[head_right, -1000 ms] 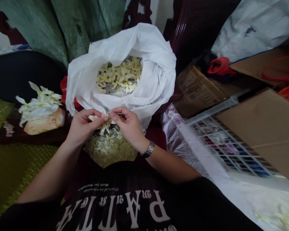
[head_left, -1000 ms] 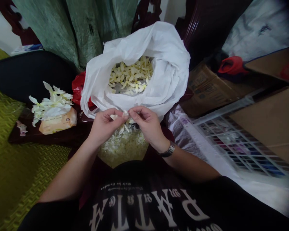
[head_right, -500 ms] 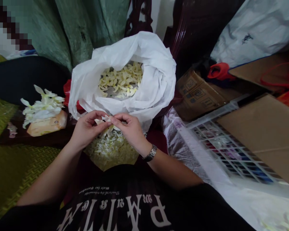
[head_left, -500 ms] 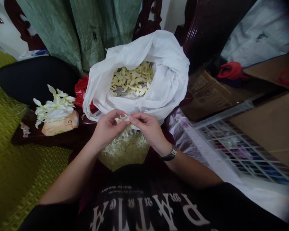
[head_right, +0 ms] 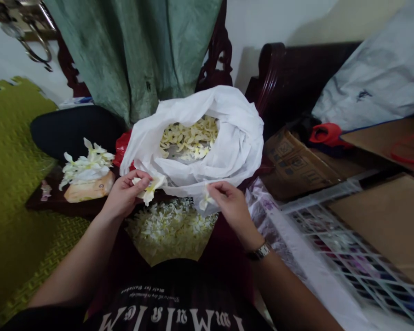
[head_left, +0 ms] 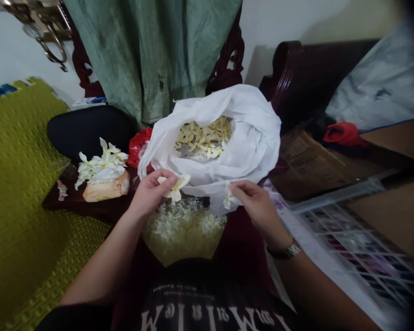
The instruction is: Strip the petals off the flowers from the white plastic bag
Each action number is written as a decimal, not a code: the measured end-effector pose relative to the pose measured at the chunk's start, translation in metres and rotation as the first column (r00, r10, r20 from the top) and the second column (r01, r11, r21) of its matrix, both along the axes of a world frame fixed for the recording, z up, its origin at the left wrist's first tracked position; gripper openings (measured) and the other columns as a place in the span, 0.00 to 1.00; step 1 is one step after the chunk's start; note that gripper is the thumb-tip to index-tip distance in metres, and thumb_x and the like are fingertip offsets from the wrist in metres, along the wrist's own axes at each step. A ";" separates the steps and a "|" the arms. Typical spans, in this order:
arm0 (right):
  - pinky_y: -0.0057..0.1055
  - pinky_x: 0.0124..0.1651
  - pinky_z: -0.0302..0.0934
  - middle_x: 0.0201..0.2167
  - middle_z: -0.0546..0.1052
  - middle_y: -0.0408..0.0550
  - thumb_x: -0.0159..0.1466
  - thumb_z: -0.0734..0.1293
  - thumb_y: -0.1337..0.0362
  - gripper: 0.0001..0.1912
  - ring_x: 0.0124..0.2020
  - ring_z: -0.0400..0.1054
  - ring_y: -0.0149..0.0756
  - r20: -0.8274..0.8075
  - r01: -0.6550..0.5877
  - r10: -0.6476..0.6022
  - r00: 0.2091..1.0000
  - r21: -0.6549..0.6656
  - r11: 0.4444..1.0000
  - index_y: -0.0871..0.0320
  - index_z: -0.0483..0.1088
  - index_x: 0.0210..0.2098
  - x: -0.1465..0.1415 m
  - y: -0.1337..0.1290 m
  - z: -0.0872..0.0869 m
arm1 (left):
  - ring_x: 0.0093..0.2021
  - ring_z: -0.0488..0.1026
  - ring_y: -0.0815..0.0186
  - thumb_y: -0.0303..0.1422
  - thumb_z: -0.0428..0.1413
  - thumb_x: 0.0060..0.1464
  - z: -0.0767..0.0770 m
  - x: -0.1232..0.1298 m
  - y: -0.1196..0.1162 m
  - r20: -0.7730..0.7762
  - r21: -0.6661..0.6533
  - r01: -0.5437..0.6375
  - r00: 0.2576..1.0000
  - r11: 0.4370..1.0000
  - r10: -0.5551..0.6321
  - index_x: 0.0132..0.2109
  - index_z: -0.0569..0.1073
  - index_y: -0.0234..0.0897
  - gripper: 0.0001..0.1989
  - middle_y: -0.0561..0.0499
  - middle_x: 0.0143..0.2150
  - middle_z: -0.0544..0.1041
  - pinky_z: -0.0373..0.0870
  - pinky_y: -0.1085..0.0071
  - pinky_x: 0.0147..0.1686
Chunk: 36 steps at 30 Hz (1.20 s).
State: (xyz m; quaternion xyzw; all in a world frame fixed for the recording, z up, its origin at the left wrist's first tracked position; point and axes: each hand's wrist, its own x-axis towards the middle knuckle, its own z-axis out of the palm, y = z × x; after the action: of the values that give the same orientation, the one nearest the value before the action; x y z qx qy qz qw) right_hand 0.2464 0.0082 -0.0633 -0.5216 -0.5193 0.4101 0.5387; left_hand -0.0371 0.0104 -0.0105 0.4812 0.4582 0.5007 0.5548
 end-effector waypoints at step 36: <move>0.33 0.44 0.72 0.41 0.75 0.42 0.58 0.77 0.56 0.20 0.42 0.73 0.34 -0.403 -0.126 0.166 0.900 0.123 0.984 0.49 0.70 0.47 -0.092 -0.021 0.023 | 0.36 0.73 0.69 0.38 0.67 0.54 -0.011 0.048 -0.013 0.154 0.166 -0.039 0.988 0.985 0.013 0.37 0.84 0.40 0.07 0.53 0.34 0.79 0.69 0.72 0.44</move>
State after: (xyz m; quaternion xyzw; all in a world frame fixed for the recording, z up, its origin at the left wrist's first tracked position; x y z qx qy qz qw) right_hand 0.1542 -0.0127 -0.0398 -0.3571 -0.4508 0.5250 0.6274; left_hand 0.0105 -0.0023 -0.0214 0.4808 0.3767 0.5803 0.5387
